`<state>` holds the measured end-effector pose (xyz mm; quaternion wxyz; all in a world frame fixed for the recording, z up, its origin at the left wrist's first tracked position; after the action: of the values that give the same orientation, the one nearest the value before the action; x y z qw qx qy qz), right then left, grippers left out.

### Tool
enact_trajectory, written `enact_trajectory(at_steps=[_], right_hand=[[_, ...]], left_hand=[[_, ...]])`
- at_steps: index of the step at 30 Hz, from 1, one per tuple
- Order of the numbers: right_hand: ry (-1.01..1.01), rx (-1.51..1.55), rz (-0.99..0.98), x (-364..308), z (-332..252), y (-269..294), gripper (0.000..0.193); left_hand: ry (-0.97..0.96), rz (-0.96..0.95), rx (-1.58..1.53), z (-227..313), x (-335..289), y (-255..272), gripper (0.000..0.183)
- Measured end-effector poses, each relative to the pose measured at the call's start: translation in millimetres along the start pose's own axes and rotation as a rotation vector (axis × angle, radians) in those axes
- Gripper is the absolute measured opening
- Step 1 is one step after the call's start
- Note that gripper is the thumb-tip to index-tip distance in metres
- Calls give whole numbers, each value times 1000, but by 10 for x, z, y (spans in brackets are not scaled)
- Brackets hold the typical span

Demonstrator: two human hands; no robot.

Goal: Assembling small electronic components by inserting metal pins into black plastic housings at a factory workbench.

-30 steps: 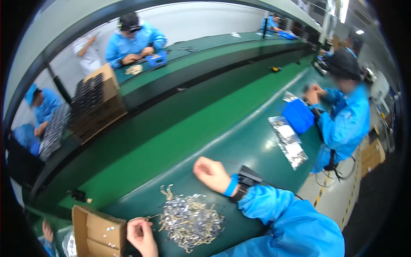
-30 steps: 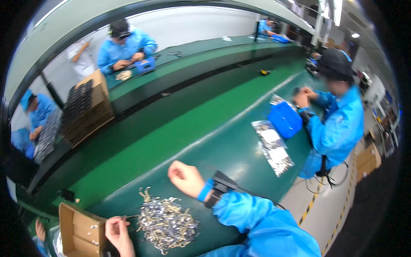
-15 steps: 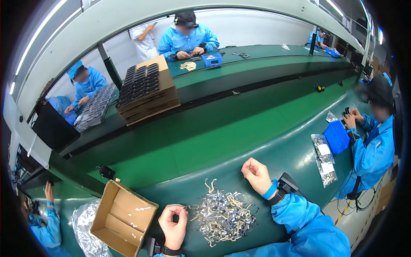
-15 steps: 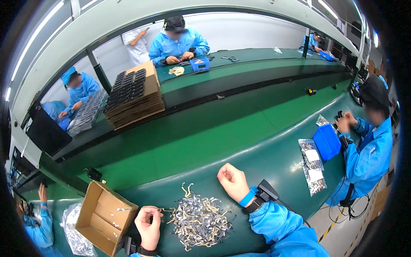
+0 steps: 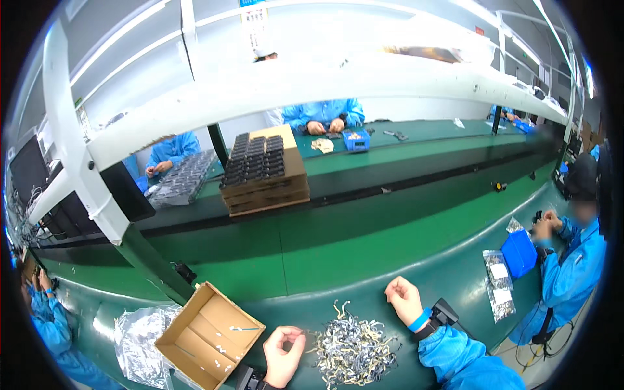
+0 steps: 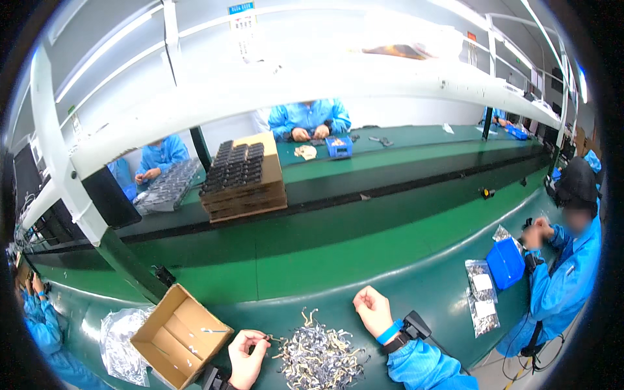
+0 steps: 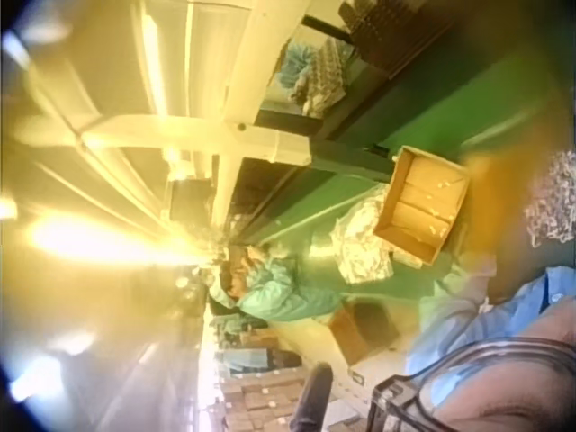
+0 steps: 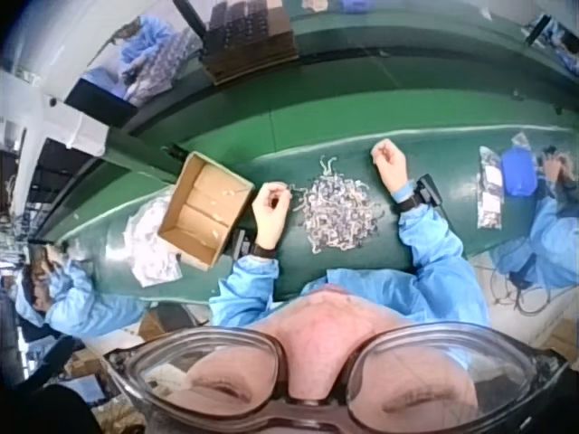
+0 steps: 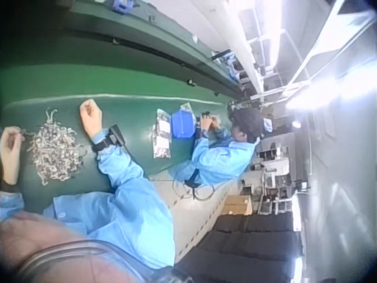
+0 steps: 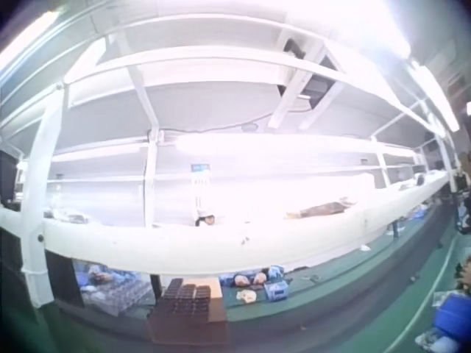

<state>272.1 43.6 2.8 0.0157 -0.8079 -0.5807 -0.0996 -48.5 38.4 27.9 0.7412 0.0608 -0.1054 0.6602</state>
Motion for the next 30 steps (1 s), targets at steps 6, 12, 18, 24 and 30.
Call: enact_trajectory(at_steps=[6, 12, 18, 24, 30], right_hand=[[28, -3, 16, 3, -74, 10, 7], [33, 5, 58, 23, -11, 16, 8], [38, 23, 65, 21, 38, 19, 8], [55, -33, 112, 61, 106, 107, 12], [73, -66, 45, 81, 3, 50, 13]], left_hand=[[7, -13, 24, 131, -20, -34, 7], [-59, -47, -7, 184, -70, -89, 5], [69, 77, 35, -178, -96, 42, 5], [-58, 9, -74, 147, -19, -175, 3], [-26, -40, 67, -25, -29, -45, 11]])
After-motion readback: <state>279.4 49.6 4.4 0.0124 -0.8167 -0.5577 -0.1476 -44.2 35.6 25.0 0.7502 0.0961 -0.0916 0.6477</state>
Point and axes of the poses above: each hand's wrist, its own x-axis towards the middle knuckle, its own y-axis out of the back of the hand, z = x × y, the point moved 7 cm from there along x, towards the middle knuckle, and after that the axes turned 4 degrees about -x, right-handed, at the moved point
